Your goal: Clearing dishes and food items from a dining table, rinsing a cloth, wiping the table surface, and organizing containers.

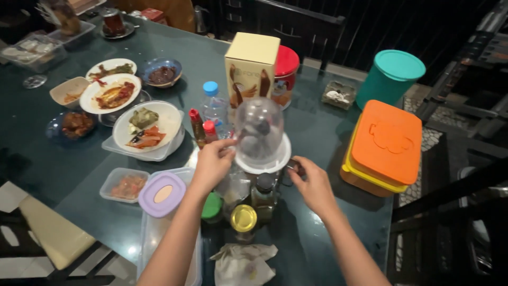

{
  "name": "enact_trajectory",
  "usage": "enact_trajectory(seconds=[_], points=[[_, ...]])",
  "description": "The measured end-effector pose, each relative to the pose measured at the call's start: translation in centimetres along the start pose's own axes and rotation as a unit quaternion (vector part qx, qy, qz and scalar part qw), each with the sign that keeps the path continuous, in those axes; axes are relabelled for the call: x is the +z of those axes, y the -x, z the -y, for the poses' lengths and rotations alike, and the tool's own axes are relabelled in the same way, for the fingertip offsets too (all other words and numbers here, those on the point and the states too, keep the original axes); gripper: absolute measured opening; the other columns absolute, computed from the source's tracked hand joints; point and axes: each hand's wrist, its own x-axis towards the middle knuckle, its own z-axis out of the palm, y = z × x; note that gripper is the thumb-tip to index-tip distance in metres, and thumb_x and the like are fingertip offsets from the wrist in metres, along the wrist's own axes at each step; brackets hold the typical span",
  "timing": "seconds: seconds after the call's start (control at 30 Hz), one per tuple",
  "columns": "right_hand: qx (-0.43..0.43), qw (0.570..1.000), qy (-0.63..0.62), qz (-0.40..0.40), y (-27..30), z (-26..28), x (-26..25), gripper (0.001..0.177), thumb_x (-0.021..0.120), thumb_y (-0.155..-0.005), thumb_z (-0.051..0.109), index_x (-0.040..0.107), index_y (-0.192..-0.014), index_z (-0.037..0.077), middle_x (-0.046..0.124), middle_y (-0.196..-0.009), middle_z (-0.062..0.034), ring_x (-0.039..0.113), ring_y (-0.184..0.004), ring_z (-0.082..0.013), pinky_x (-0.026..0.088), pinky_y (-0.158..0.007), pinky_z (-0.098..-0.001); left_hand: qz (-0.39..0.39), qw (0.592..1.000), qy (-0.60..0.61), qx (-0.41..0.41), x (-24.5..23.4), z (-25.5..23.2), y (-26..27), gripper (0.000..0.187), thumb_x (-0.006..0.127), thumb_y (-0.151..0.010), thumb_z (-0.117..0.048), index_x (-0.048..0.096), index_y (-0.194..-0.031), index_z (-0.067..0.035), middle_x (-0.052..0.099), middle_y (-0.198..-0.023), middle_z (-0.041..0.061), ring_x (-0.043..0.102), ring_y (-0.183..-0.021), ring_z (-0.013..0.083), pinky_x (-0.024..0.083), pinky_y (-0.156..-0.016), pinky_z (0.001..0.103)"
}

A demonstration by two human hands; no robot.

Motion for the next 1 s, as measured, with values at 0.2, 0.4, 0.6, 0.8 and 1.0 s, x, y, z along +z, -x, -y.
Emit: enact_trajectory(seconds=[0.2,0.4,0.6,0.8,1.0], points=[[0.077,0.997,0.017,-0.019,3.9,-1.7,-6.9,0.041,0.07,-0.094,0.009,0.066,-0.134,-0.002,0.077,-0.106,-0.0228,0.074,-0.101,-0.0396,0.059,-0.087,-0.0494,0.059,0.998,-0.028,0.027,2.3,-4.1,1.2,0.029,0.069,-0.093,-0.025,0.079,-0.12,-0.026,0.08,-0.106,0.012,0.073,-0.109,0.0332,0.056,-0.097,0.048],[0.067,0.995,-0.004,-0.071,8.7,-9.1,-11.1,0.037,0.071,-0.092,0.019,0.071,-0.128,0.009,0.076,-0.104,-0.0025,0.069,-0.092,-0.0121,0.056,-0.081,-0.0285,0.009,0.996,0.082,0.021,0.0,-8.7,5.9,0.032,0.061,-0.092,-0.019,0.073,-0.121,-0.012,0.077,-0.124,0.005,0.074,-0.116,0.0142,0.057,-0.102,0.027],[0.095,0.99,0.023,-0.103,12.1,-13.2,-15.4,0.041,0.072,-0.09,0.014,0.072,-0.131,0.011,0.078,-0.107,-0.0036,0.067,-0.094,-0.0113,0.052,-0.083,-0.028,-0.034,0.999,0.035,0.013,-2.0,-7.4,8.4,0.03,0.064,-0.092,-0.023,0.075,-0.118,-0.012,0.078,-0.119,0.005,0.074,-0.112,0.015,0.058,-0.1,0.029],[-0.082,0.938,0.19,-0.279,14.8,-6.8,-15.1,0.05,0.075,-0.093,0.009,0.064,-0.14,-0.006,0.063,-0.125,-0.0204,0.059,-0.108,-0.0318,0.05,-0.095,-0.039,-0.171,0.976,0.13,0.024,-2.0,-2.1,11.6,0.031,0.061,-0.095,-0.014,0.069,-0.124,-0.007,0.075,-0.12,0.007,0.072,-0.111,0.0149,0.055,-0.101,0.027],[-0.118,0.976,-0.081,-0.165,14.6,2.4,-5.1,0.024,0.056,-0.1,0.015,0.069,-0.119,0.007,0.073,-0.123,-0.0085,0.068,-0.117,-0.0214,0.051,-0.102,-0.0323,-0.249,0.935,0.251,0.012,1.3,-0.4,18.4,0.064,0.051,-0.089,0.004,0.039,-0.151,-0.002,0.043,-0.16,0.019,0.038,-0.152,0.0265,0.031,-0.123,0.035]])
